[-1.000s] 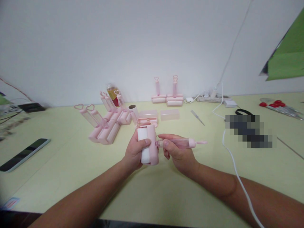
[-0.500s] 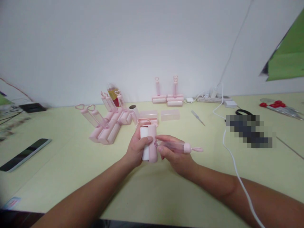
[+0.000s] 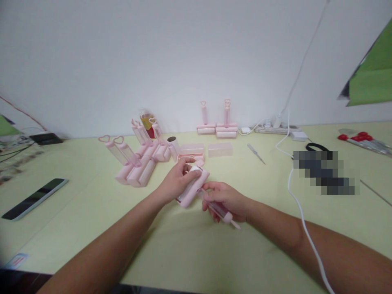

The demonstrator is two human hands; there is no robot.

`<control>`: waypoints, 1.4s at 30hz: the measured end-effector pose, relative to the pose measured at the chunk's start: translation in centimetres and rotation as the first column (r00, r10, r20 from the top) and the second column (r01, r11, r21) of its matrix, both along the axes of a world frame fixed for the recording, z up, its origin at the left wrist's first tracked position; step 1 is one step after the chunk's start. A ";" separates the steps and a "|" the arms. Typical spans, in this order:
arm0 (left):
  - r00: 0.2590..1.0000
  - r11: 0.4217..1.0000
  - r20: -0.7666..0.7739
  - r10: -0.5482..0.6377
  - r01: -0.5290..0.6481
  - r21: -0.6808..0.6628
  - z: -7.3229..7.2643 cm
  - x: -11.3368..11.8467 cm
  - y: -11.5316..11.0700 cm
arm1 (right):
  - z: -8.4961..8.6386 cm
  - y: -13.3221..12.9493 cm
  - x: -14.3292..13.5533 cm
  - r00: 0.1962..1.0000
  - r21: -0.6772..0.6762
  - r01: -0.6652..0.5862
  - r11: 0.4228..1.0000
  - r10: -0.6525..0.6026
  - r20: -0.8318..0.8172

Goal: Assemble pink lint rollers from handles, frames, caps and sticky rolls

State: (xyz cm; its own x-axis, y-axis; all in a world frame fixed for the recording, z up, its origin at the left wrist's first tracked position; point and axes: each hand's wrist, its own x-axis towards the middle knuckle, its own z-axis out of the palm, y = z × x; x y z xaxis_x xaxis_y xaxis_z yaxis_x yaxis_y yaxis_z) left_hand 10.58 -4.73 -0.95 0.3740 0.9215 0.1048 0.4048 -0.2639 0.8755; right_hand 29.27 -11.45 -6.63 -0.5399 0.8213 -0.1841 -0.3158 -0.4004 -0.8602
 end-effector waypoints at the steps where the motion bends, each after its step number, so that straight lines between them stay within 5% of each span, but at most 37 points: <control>1: 1.000 0.998 0.001 0.022 -0.022 0.056 0.5 0.2 0.6 | 0.0 0.0 -0.1 0.999 0.000 0.032 0.999 -0.032 0.002; 6: 0.997 0.946 -0.070 0.034 -0.009 0.324 3.2 3.0 5.8 | 0.0 0.2 -0.5 0.997 -0.007 0.075 0.997 -0.075 0.006; 11: 0.968 0.939 -0.210 -0.138 0.195 0.282 3.4 8.2 10.3 | 0.2 0.2 -0.7 0.999 0.020 0.019 1.000 -0.020 0.050; 17: 0.961 0.943 -0.187 -0.202 0.242 0.227 2.2 10.9 10.1 | 0.3 0.1 -0.8 0.993 0.045 -0.025 0.999 0.020 0.120; 22: 0.951 0.930 -0.206 -0.231 0.278 0.240 3.5 10.7 10.0 | 0.1 0.1 -1.0 0.993 0.066 -0.019 0.998 0.011 0.118; 26: 0.960 0.918 -0.160 -0.228 0.267 0.294 5.7 8.9 8.9 | -0.1 0.0 -1.1 0.992 0.103 0.047 0.994 -0.059 0.111; 30: 0.958 0.945 0.070 -0.277 0.258 0.202 6.6 4.3 6.2 | -0.2 -0.2 -1.3 0.984 0.139 0.121 0.983 -0.137 0.112; 37: 0.949 0.970 0.223 -0.222 0.238 -0.050 2.7 -4.9 2.6 | -0.6 -0.4 -1.2 0.988 0.189 0.113 0.976 -0.131 0.087; 42: 0.934 0.962 0.308 -0.180 0.232 -0.143 0.2 -6.3 1.2 | -0.9 -0.4 -1.1 0.991 0.204 0.083 0.975 -0.103 0.089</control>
